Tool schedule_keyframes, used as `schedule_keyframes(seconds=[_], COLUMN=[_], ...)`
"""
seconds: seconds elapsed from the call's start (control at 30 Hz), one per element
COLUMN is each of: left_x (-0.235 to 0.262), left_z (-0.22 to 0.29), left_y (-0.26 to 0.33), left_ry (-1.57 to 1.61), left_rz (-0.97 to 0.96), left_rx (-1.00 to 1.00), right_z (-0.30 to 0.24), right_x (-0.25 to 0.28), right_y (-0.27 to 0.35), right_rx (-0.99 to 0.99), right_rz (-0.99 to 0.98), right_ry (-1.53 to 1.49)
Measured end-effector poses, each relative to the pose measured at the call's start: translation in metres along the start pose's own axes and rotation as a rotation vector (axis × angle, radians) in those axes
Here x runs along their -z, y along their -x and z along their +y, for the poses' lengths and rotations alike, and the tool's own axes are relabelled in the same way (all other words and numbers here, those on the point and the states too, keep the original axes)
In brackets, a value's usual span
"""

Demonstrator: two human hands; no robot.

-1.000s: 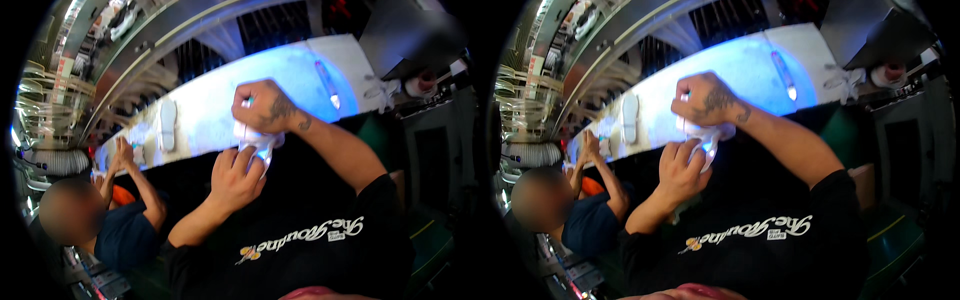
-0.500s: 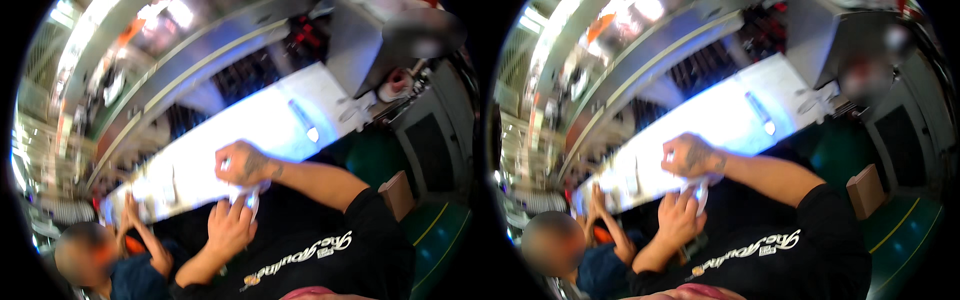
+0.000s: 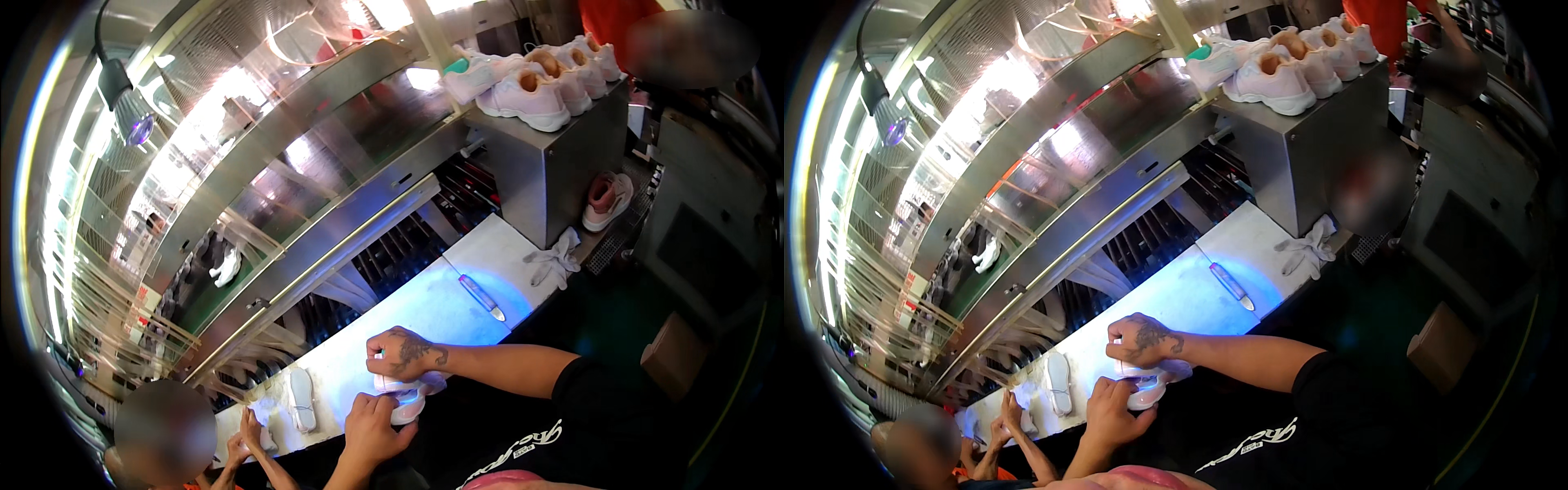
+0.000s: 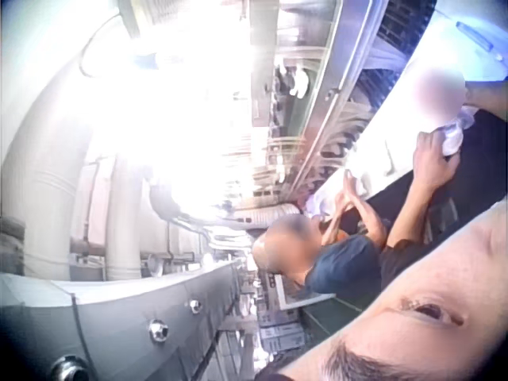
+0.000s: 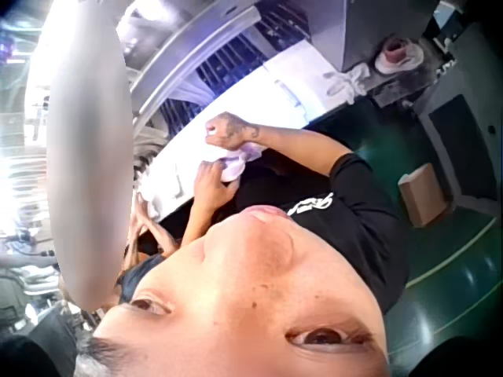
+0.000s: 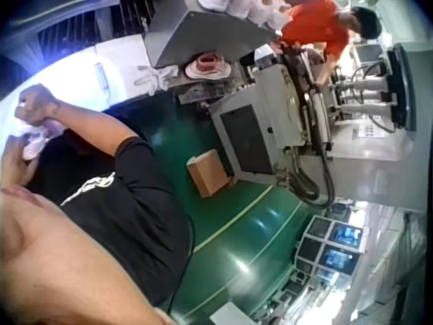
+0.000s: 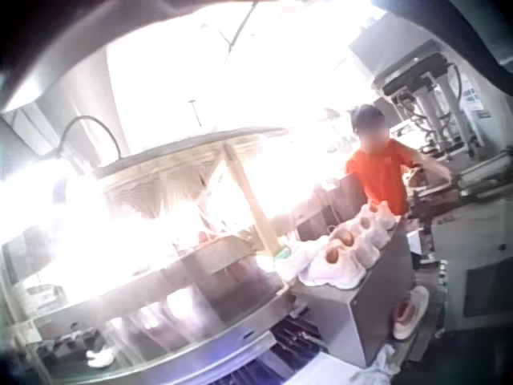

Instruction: The person assembles white slip-on shoes at a factory workstation. They insert a teal insole into the shoe, press it down, and use a small blue tool to adjust the fit around the edges. The person repeats this process for multiple shoes, moving finished units to a conveyor belt.

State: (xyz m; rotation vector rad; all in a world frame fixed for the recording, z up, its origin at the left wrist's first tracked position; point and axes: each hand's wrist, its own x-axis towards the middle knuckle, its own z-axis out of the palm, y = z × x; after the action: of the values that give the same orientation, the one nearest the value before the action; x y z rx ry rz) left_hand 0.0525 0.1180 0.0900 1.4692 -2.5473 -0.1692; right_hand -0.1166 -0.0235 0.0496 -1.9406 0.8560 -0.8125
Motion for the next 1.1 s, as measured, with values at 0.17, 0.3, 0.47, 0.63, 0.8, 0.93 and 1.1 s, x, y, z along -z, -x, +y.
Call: schedule_keyframes(seconds=[0.17, 0.3, 0.47, 0.63, 0.8, 0.93, 1.1], left_x=[-0.031, -0.028, -0.038, -0.032, -0.048, -0.076, -0.093], left_z=[-0.011, -0.006, -0.008, 0.006, -0.005, -0.021, -0.033], left_y=[-0.009, -0.021, -0.027, -0.009, 0.009, 0.028, 0.034], left_ry=[0.111, 0.219, 0.343, 0.436, 0.872, 1.011, 1.328], left_rz=[0.207, 0.429, 0.523, 0.483, 0.254, 0.211, 0.218], left_rx=[-0.119, -0.129, -0.046, -0.051, 0.105, -0.040, -0.051], right_z=[0.014, 0.042, 0.049, 0.071, 0.076, 0.069, 0.052], right_x=[0.008, 0.018, 0.013, -0.005, -0.042, -0.036, -0.032], right_y=[0.002, 0.000, 0.006, 0.044, 0.101, 0.140, 0.166], right_rx=[0.051, 0.136, -0.109, -0.062, -0.277, -0.302, -0.193], right_rz=[-0.042, 0.126, 0.260, 0.139, 0.051, 0.118, 0.137], right_ry=[-0.128, -0.159, -0.405, -0.454, -0.514, -0.498, -0.466])
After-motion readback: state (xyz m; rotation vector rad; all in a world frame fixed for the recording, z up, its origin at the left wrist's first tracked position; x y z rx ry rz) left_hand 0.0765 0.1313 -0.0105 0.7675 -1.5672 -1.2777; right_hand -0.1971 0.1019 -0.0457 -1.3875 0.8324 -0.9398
